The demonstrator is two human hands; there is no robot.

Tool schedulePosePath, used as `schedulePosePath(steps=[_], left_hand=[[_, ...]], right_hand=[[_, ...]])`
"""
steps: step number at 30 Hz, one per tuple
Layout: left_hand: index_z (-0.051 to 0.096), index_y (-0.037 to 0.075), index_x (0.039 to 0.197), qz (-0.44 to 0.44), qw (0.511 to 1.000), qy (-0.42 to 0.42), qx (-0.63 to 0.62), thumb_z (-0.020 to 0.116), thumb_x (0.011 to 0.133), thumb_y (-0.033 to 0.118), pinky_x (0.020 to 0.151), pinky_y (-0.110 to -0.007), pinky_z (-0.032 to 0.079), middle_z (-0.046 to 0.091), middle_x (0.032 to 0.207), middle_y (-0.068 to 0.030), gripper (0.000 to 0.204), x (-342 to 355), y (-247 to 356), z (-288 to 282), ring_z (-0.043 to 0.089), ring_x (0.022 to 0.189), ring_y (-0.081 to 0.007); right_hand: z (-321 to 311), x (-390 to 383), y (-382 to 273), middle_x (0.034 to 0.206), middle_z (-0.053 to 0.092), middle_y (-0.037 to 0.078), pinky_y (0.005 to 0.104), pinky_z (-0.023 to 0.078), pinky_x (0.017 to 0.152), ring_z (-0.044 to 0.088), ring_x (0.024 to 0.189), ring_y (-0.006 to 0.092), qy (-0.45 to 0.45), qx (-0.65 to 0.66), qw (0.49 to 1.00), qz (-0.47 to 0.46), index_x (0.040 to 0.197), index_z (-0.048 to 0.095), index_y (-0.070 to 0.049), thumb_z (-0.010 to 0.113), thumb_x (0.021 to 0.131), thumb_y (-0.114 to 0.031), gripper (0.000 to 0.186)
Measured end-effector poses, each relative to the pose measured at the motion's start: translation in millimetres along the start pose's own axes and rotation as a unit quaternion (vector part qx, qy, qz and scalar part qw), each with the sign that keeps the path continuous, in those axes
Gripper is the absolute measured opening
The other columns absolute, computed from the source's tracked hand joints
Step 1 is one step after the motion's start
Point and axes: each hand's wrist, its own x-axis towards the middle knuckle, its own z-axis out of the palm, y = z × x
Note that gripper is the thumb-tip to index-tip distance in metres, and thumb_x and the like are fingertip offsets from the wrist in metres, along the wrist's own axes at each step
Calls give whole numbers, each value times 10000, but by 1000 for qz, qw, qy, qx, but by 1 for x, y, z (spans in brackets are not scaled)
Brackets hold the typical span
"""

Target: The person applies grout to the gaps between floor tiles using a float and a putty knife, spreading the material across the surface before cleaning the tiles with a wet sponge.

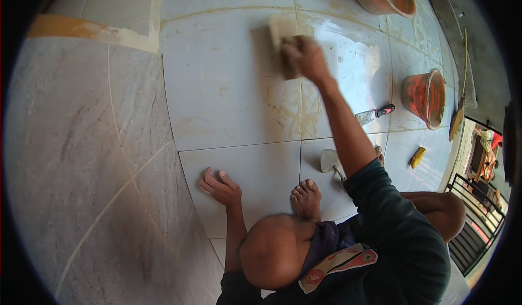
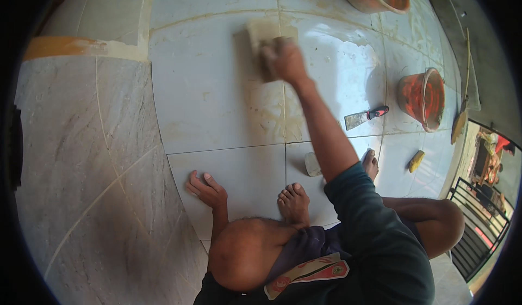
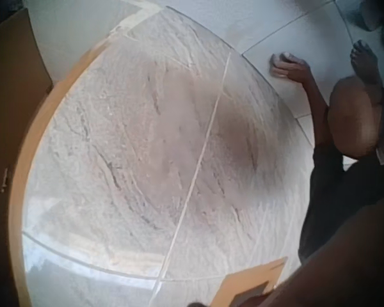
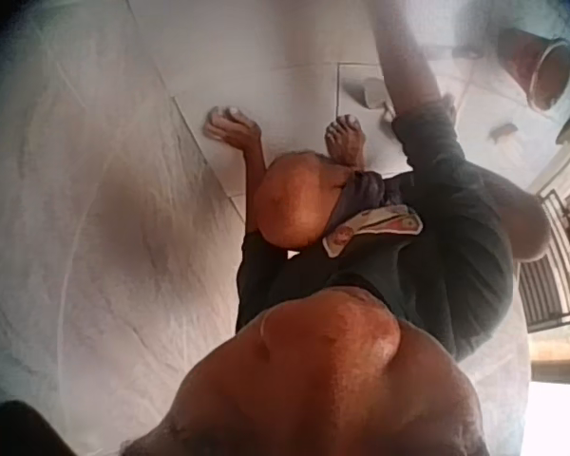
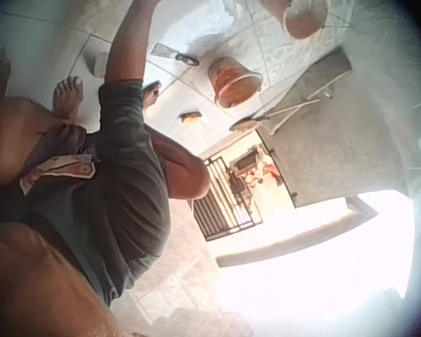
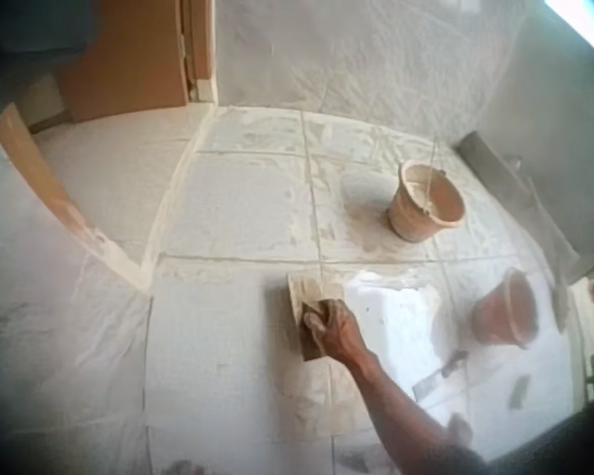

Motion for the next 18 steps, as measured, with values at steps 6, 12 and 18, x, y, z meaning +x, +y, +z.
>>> schedulePosePath(steps=[6, 12, 18], left_hand=[[481, -36, 1224, 26, 999, 12, -20, 449, 1025, 393, 860, -530, 409, 477, 1090, -220, 474, 42, 15, -16, 456, 1018, -409], [480, -25, 1216, 33, 999, 11, 11, 442, 1025, 413, 866, -524, 414, 472, 1108, -205, 480, 6, 10, -25, 455, 1026, -400], [486, -19, 1211, 18, 1000, 25, 6, 457, 1022, 410, 867, -520, 414, 482, 1094, -195, 470, -8, 9, -2, 464, 1012, -393]], right_hand=[[-58, 34, 5, 875, 663, 264, 453, 526, 769, 664, 845, 391, 24, -13, 1000, -12, 978, 664, 24, 652, 875, -378, 415], [-21, -127, -43, 1033, 623, 296, 494, 512, 819, 620, 924, 465, -84, 36, 994, -62, 1070, 611, 75, 652, 909, -351, 457], [16, -150, -18, 934, 619, 290, 469, 515, 709, 621, 818, 428, 22, -102, 994, 36, 974, 597, 49, 670, 901, -348, 410]])
